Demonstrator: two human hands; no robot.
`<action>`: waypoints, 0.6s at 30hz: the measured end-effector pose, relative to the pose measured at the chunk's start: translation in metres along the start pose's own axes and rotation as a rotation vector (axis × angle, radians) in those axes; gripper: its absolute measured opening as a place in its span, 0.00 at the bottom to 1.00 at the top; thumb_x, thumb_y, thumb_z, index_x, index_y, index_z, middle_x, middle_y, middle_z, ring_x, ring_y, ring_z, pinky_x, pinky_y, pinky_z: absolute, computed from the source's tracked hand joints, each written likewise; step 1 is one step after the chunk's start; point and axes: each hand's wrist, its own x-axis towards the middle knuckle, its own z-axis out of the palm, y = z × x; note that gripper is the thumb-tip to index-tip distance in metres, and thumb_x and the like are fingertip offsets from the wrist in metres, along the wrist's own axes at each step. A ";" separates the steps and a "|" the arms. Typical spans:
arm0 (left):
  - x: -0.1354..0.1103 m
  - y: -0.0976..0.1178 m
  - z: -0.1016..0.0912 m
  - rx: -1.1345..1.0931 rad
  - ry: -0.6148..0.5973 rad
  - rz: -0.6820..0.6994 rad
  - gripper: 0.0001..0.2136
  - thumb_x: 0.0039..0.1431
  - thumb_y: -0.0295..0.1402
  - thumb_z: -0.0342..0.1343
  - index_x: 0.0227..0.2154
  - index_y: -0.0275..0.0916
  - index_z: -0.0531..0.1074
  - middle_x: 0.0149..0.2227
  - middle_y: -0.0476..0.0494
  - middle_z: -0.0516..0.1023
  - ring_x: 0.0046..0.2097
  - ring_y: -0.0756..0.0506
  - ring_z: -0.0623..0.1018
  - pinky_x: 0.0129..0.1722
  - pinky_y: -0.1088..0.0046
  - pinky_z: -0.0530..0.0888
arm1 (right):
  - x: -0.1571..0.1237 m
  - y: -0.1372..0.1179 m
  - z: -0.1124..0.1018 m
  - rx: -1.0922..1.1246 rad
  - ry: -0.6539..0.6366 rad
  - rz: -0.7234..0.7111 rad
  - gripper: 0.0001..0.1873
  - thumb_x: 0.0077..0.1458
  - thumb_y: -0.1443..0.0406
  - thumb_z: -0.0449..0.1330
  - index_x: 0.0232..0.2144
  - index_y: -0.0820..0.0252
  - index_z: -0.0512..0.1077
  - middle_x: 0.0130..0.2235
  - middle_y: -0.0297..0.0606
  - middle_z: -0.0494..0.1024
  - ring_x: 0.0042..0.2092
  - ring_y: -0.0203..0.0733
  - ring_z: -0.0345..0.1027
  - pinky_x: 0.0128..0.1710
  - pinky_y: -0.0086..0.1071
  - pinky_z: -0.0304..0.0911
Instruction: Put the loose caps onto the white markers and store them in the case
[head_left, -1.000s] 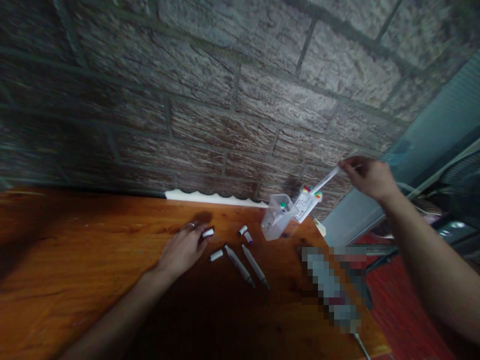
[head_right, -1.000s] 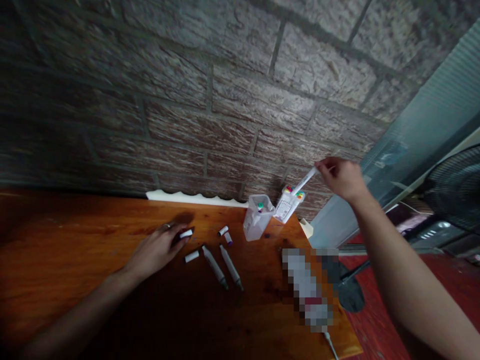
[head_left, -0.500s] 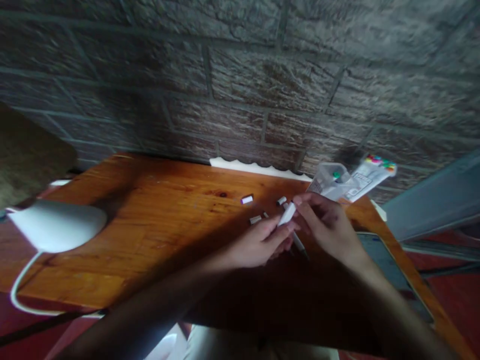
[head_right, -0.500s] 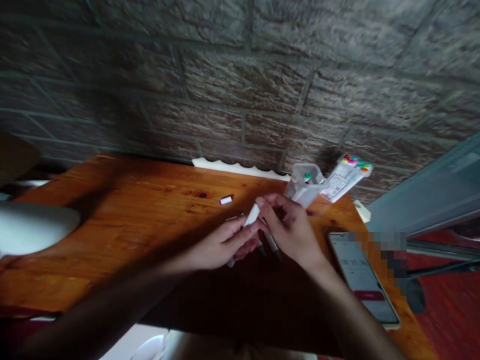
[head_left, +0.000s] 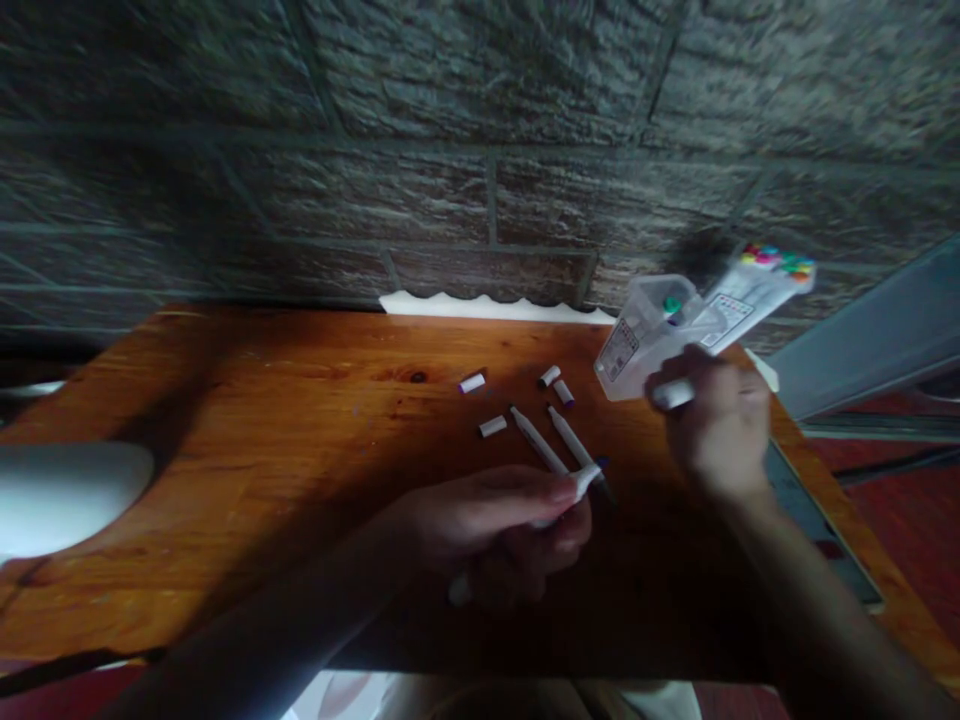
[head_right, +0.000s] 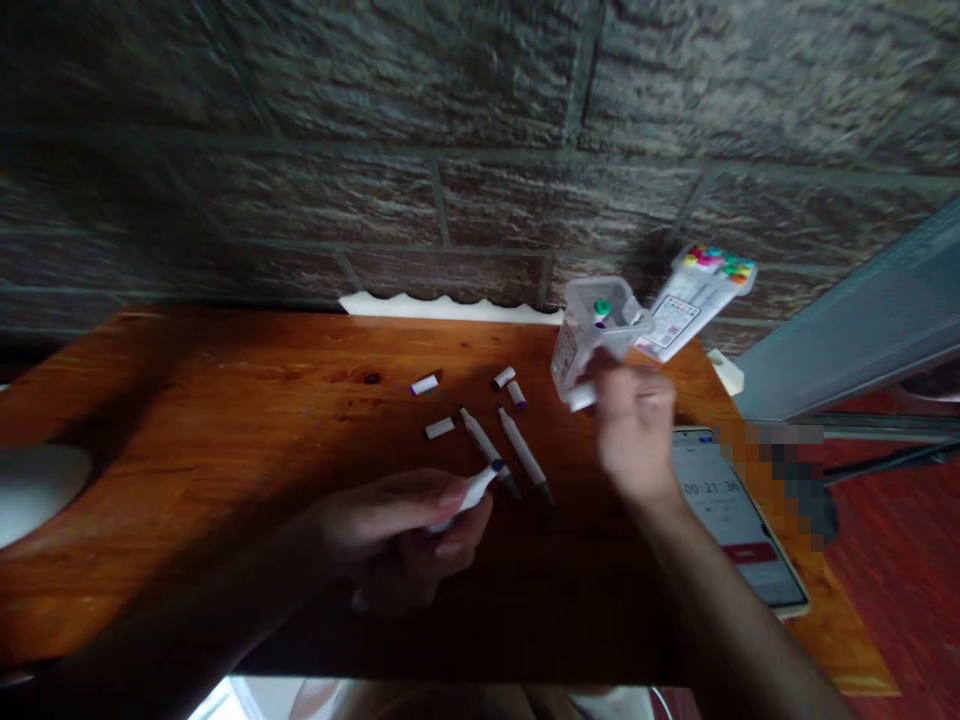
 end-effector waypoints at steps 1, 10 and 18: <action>-0.003 0.001 -0.003 -0.029 -0.027 0.001 0.20 0.63 0.52 0.52 0.28 0.39 0.62 0.20 0.59 0.49 0.17 0.57 0.45 0.13 0.83 0.46 | 0.006 0.003 -0.006 0.033 0.118 0.019 0.25 0.60 0.53 0.58 0.16 0.56 0.62 0.16 0.28 0.60 0.18 0.32 0.51 0.18 0.29 0.48; 0.003 0.007 -0.027 -0.053 0.165 0.208 0.15 0.64 0.45 0.54 0.29 0.39 0.63 0.21 0.58 0.53 0.18 0.57 0.50 0.15 0.86 0.52 | 0.008 0.023 -0.005 -0.569 -0.637 0.050 0.27 0.61 0.46 0.53 0.20 0.58 0.68 0.18 0.30 0.62 0.21 0.34 0.54 0.23 0.31 0.48; 0.009 0.004 -0.031 -0.075 0.270 0.440 0.14 0.64 0.43 0.56 0.32 0.36 0.68 0.23 0.53 0.64 0.23 0.54 0.64 0.24 0.80 0.65 | 0.010 0.042 -0.010 -0.844 -0.800 0.064 0.23 0.63 0.49 0.52 0.24 0.58 0.71 0.22 0.36 0.75 0.23 0.37 0.66 0.24 0.31 0.52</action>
